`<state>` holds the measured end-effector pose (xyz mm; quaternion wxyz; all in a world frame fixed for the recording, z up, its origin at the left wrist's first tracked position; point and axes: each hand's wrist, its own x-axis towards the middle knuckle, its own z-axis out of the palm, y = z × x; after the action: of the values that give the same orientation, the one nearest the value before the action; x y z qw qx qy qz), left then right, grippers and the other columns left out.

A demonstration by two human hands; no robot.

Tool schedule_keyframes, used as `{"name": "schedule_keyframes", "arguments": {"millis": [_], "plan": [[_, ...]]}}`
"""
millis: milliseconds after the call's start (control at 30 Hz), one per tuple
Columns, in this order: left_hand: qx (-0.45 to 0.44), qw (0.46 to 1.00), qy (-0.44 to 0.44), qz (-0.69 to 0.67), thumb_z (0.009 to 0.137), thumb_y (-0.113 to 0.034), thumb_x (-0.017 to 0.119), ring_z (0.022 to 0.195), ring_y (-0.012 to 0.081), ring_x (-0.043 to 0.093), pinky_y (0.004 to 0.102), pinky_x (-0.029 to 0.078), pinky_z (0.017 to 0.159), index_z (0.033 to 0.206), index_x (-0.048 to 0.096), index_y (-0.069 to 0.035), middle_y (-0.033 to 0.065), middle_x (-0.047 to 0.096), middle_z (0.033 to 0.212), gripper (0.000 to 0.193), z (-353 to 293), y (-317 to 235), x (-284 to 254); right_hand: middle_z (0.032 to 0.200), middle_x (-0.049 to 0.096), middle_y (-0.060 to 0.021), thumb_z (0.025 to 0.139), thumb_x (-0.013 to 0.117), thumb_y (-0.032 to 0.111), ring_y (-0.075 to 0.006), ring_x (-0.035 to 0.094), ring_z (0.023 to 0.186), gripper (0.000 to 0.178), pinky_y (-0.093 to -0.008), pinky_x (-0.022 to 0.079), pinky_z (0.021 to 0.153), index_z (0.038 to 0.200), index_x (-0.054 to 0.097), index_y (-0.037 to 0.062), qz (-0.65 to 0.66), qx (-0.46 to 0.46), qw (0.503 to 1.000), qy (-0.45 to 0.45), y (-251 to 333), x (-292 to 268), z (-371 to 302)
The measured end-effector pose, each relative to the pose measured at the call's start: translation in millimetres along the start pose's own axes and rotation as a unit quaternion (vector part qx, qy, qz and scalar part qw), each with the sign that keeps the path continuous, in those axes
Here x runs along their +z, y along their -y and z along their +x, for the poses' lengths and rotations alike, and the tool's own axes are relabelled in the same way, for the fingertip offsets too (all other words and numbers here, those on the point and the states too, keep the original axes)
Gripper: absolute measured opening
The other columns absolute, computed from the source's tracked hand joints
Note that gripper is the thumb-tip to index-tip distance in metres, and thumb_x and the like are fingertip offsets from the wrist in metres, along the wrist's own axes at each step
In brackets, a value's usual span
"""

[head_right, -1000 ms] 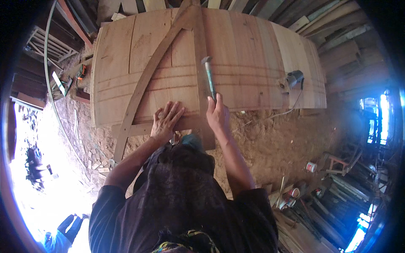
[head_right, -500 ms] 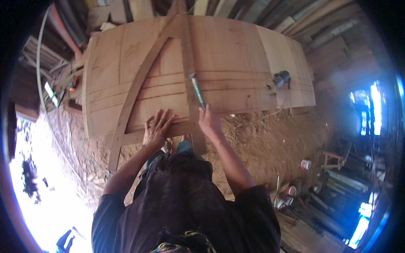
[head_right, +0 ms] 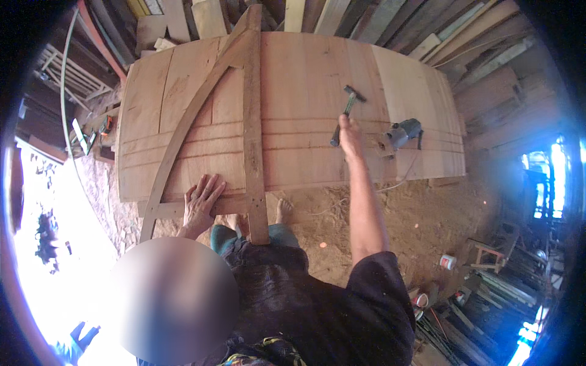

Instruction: The person assembles a wooden structure by hammering nails into wooden planks and using a power tool to smooth the edges. The person repeatedly positions planks, hammers them into place, and uses a handheld router to finish the joints.

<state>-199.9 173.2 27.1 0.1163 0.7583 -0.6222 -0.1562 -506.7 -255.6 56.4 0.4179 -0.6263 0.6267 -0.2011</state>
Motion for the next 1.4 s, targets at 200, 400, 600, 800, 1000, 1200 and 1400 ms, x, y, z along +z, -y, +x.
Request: {"name": "schedule_keyframes", "arguments": {"millis": [200, 400, 600, 800, 1000, 1200, 1400], "plan": [[-0.081, 0.996, 0.018, 0.041, 0.075, 0.005, 0.075, 0.167, 0.0352, 0.026, 0.0556, 0.025, 0.129, 0.168, 0.042, -0.034, 0.0083, 0.027, 0.181, 0.106, -5, -19, -7, 0.146, 0.064, -0.0217, 0.097, 0.076, 0.057, -0.0431, 0.061, 0.134, 0.073, -0.0542, 0.048, 0.111, 0.145, 0.06, 0.0034, -0.18, -0.117, 0.899, -0.382, -63, -87, 21], [-0.136, 0.983, 0.11, 0.062, 0.079, 0.0, 0.075, 0.169, 0.039, 0.017, 0.0618, 0.025, 0.129, 0.174, 0.029, -0.03, 0.0146, 0.014, 0.184, 0.11, 2, -37, -6, 0.152, 0.063, -0.0153, 0.092, 0.087, 0.051, -0.0271, 0.063, 0.133, 0.085, -0.0442, 0.048, 0.112, 0.149, 0.058, -0.0044, 0.117, -0.004, 0.979, -0.169, -117, -100, 80], [-0.152, 0.975, 0.151, 0.051, 0.083, -0.01, 0.08, 0.17, 0.0409, 0.009, 0.069, 0.029, 0.126, 0.177, 0.017, -0.029, 0.0136, 0.003, 0.186, 0.115, 19, -44, -16, 0.134, 0.071, -0.0069, 0.091, 0.091, 0.036, -0.0216, 0.068, 0.118, 0.063, -0.0398, 0.055, 0.101, 0.14, 0.068, 0.0036, 0.349, 0.051, 0.935, -0.034, -141, -117, 92], [-0.199, 0.957, -0.009, -0.212, 0.088, -0.013, 0.079, 0.155, 0.0373, 0.049, 0.0484, 0.052, 0.113, 0.169, 0.043, -0.022, 0.0198, 0.039, 0.175, 0.089, 1, -21, -4, 0.123, 0.073, -0.007, 0.095, 0.086, 0.036, -0.0255, 0.071, 0.115, 0.053, -0.0432, 0.056, 0.098, 0.136, 0.07, 0.0071, 0.47, 0.06, 0.881, 0.016, -144, -150, 29], [-0.199, 0.823, -0.078, -0.527, 0.104, -0.026, 0.074, 0.133, 0.0228, 0.067, 0.0401, 0.057, 0.103, 0.161, 0.055, -0.013, 0.0133, 0.07, 0.146, 0.061, 84, -123, -28, 0.125, 0.07, -0.0071, 0.093, 0.08, 0.024, -0.0257, 0.07, 0.11, 0.055, -0.044, 0.058, 0.091, 0.143, 0.064, 0.0062, 0.52, -0.026, 0.854, -0.006, -134, -134, -84], [-0.135, 0.751, 0.038, -0.645, 0.105, -0.045, 0.074, 0.117, 0.022, 0.071, 0.0367, 0.058, 0.1, 0.152, 0.058, 0.0, 0.0122, 0.074, 0.131, 0.068, 179, -257, -48, 0.124, 0.067, -0.0094, 0.088, 0.079, 0.015, -0.0218, 0.071, 0.097, 0.075, -0.0358, 0.062, 0.079, 0.155, 0.049, 0.0011, 0.493, -0.133, 0.854, 0.103, -70, -83, -198], [-0.06, 0.636, 0.142, -0.756, 0.093, -0.051, 0.087, 0.109, 0.0234, 0.074, 0.0376, 0.061, 0.093, 0.146, 0.058, 0.003, 0.0156, 0.075, 0.122, 0.081, 182, -286, -81, 0.134, 0.063, -0.0103, 0.085, 0.08, 0.005, -0.0223, 0.068, 0.117, 0.078, -0.0388, 0.06, 0.091, 0.155, 0.044, 0.0031, 0.471, -0.199, 0.843, 0.168, -23, -33, -253]]}}
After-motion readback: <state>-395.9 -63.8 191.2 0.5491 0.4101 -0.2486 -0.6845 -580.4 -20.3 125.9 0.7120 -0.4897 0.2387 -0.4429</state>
